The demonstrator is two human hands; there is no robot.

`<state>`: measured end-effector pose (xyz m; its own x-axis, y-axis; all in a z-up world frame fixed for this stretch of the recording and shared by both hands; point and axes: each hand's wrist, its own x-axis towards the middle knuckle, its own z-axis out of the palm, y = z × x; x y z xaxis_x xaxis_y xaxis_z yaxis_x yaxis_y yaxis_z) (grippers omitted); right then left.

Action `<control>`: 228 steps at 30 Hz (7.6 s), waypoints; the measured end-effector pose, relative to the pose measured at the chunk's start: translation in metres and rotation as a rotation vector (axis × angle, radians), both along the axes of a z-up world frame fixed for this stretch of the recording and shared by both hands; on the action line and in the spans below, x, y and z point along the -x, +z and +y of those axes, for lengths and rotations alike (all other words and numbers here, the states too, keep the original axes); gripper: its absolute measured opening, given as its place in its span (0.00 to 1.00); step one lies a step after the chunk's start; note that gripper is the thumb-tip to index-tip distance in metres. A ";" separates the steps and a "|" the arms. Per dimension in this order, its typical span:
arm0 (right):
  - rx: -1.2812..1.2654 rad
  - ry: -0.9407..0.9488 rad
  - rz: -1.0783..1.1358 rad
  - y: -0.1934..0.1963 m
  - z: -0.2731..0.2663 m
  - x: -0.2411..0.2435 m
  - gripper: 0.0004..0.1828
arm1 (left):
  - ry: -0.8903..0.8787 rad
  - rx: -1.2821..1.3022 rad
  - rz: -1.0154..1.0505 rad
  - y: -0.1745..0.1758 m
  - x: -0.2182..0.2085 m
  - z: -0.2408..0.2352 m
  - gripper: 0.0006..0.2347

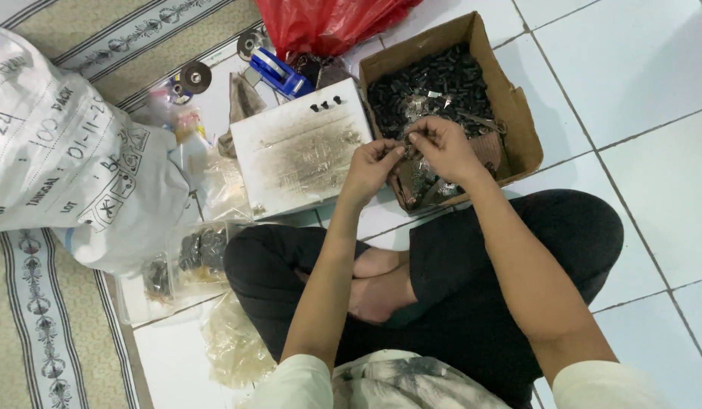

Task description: Manually attaching thin ribbons to small black plastic tubes as part of a component assembly process.

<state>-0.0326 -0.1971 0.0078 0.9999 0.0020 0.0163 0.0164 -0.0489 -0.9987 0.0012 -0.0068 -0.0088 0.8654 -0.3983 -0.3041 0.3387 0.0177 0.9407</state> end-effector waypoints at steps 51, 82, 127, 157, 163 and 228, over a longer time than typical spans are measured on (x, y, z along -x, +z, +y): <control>-0.025 -0.064 -0.161 0.030 0.126 0.015 0.10 | 0.419 0.424 -0.167 0.012 0.051 0.105 0.10; 0.453 -0.030 -0.301 0.040 0.145 0.016 0.06 | 0.348 0.233 -0.213 -0.010 0.041 0.109 0.06; 1.272 0.173 -0.622 -0.046 0.145 -0.191 0.12 | 0.314 0.117 -0.047 0.002 -0.038 0.120 0.31; 1.159 0.382 0.258 -0.091 0.003 -0.025 0.13 | 0.095 -0.241 -0.665 -0.015 0.051 0.031 0.08; 1.185 0.435 0.261 -0.099 0.008 -0.021 0.13 | 0.103 -0.243 -0.639 -0.011 0.051 0.028 0.07; 0.871 -0.179 0.436 -0.061 -0.057 -0.027 0.12 | -0.362 -1.137 -1.160 -0.040 -0.002 -0.060 0.07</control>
